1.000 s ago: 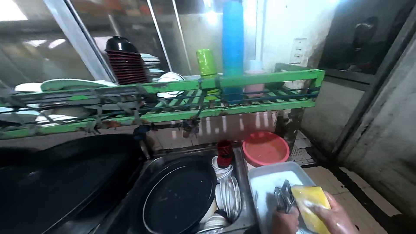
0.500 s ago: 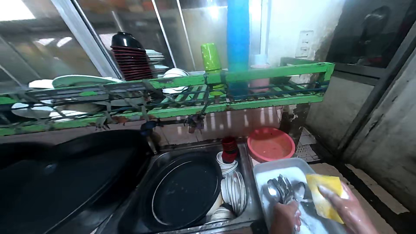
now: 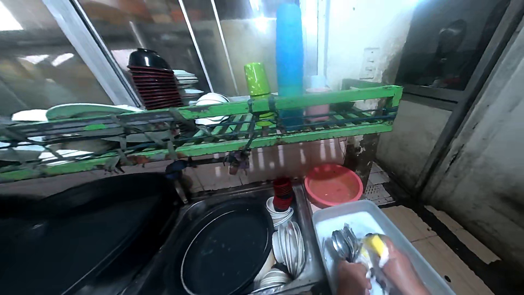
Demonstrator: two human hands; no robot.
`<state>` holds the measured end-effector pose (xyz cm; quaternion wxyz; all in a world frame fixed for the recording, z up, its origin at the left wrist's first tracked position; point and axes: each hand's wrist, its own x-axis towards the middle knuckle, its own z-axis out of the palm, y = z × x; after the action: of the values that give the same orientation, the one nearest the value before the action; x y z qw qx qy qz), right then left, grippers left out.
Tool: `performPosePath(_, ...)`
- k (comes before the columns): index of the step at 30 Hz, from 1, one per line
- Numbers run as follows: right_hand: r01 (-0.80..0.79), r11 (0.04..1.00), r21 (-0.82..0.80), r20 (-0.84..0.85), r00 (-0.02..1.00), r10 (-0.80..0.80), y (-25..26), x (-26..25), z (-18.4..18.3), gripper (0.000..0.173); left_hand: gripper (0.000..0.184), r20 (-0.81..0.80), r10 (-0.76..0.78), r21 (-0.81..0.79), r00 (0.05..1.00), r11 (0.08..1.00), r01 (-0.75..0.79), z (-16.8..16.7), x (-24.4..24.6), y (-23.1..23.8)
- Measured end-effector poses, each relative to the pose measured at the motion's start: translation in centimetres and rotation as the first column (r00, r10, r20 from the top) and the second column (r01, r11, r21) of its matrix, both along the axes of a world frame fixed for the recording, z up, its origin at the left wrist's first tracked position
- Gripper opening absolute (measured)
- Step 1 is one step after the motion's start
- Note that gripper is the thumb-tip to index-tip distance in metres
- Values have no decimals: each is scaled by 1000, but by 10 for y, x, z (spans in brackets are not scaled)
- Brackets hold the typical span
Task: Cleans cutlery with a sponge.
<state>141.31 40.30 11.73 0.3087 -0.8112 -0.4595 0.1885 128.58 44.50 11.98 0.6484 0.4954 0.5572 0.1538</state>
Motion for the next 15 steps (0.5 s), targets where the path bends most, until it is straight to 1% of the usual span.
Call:
performPosePath(2,53,999,-7,19,998,-53,13,14,0,58,25,16,103,-80,995,992,-101,-5,8,2)
performPosePath(3,51,999,-4,23,998,-51,15,14,1,59,26,31,130,-98,991,987,-127,-7,9,3)
performPosePath(5,0,998,-60,7,1000,1,4,0,2,60,25,52,138,-97,989,986,-132,-13,8,3)
performPosePath(7,-45,996,-79,-14,999,44,-5,-8,-2,61,19,87,98,-51,991,994,-94,-19,4,2)
performPosePath(8,-29,996,-83,-12,1000,28,-3,-5,-3,60,16,107,100,-61,989,994,-94,-19,3,1)
performPosePath(10,75,996,-44,-39,996,-76,8,14,-2,58,13,162,140,-109,977,986,-124,-16,3,-2)
performPosePath(11,144,989,32,-90,986,-140,15,26,0,58,14,171,148,-127,974,984,-128,-14,3,-1)
performPosePath(12,210,969,127,-179,966,-186,20,36,4,62,16,174,148,-135,974,983,-125,-13,2,0)
performPosePath(13,261,945,196,-288,937,-199,22,44,7,67,17,193,145,-144,970,983,-119,-12,1,0)
performPosePath(14,277,938,208,-395,901,-178,20,47,11,73,17,226,145,-162,963,981,-109,-12,0,0)
performPosePath(15,255,950,182,-466,873,-145,16,47,13,77,16,277,138,-189,951,978,-87,-11,0,0)
